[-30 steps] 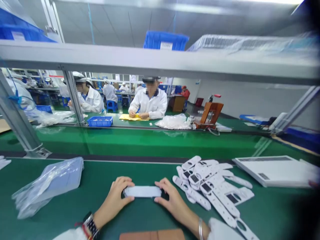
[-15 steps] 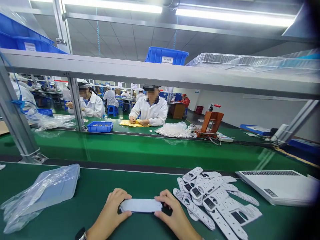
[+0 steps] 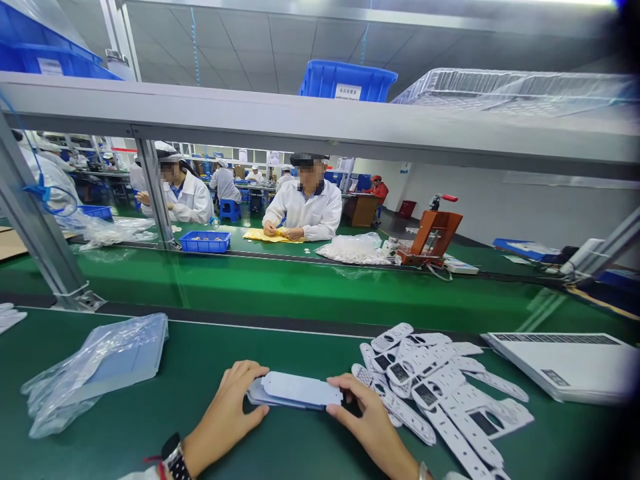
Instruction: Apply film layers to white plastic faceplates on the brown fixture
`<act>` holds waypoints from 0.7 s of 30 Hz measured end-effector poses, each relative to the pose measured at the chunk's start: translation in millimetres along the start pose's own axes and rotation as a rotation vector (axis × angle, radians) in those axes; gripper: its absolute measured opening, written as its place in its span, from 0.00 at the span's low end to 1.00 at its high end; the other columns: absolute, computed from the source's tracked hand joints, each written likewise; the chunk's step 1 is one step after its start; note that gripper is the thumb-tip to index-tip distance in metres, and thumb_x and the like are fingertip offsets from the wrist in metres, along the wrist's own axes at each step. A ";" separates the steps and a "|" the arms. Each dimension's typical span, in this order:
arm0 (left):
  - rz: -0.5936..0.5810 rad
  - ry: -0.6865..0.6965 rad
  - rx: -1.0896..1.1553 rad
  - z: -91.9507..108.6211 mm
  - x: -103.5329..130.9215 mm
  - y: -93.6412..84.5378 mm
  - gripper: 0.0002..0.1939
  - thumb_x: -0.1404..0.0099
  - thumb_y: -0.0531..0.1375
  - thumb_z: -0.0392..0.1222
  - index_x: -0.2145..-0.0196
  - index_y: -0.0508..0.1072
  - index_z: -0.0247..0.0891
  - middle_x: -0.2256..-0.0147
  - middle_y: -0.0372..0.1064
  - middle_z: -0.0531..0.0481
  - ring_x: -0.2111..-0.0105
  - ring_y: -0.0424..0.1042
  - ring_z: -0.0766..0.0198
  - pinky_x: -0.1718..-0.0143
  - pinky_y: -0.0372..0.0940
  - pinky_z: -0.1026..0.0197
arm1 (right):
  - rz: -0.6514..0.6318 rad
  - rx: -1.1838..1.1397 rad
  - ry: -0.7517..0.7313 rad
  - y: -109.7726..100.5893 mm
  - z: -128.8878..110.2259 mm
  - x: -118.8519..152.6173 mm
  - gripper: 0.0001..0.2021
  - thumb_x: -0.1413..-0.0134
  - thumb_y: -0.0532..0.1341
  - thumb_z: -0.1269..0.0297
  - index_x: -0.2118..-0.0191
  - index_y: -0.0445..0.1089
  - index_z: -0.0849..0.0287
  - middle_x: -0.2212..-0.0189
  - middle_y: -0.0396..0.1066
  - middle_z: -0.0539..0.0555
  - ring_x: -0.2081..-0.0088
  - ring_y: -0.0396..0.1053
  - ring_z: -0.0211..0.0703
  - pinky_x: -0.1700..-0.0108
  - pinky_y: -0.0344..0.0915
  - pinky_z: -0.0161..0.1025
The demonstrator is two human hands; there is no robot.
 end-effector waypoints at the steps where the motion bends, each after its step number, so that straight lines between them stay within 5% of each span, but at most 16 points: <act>1: -0.005 -0.007 0.003 0.2 0.3 0.4 0.24 0.43 0.59 0.36 0.48 0.67 0.45 0.47 0.62 0.45 0.45 0.59 0.51 0.44 0.54 0.47 | 0.004 -0.009 0.016 2.0 1.9 -0.3 0.13 0.55 0.65 0.61 0.60 0.73 0.55 0.65 0.70 0.53 0.66 0.65 0.44 0.61 0.63 0.40; 10: -0.032 -0.014 -0.001 7.1 -3.1 -3.9 0.14 0.42 0.61 0.41 0.56 0.73 0.44 0.47 0.64 0.46 0.44 0.57 0.49 0.44 0.54 0.46 | -0.008 -0.086 -0.015 21.1 1.3 -6.5 0.13 0.56 0.64 0.65 0.60 0.73 0.57 0.66 0.71 0.53 0.65 0.67 0.44 0.59 0.65 0.40; 21: 0.021 0.137 -0.157 9.5 -3.9 -5.3 0.10 0.37 0.58 0.45 0.60 0.74 0.43 0.51 0.68 0.47 0.48 0.63 0.50 0.48 0.58 0.48 | 0.012 -0.014 -0.118 6.7 -21.5 4.9 0.11 0.55 0.66 0.62 0.62 0.72 0.54 0.62 0.73 0.54 0.58 0.71 0.48 0.53 0.66 0.45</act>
Point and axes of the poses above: each hand's wrist, its own x-axis away from the middle knuckle, its own y-axis out of the palm, z = x × y, the point moved 6 cm from there along -x, towards the middle knuckle
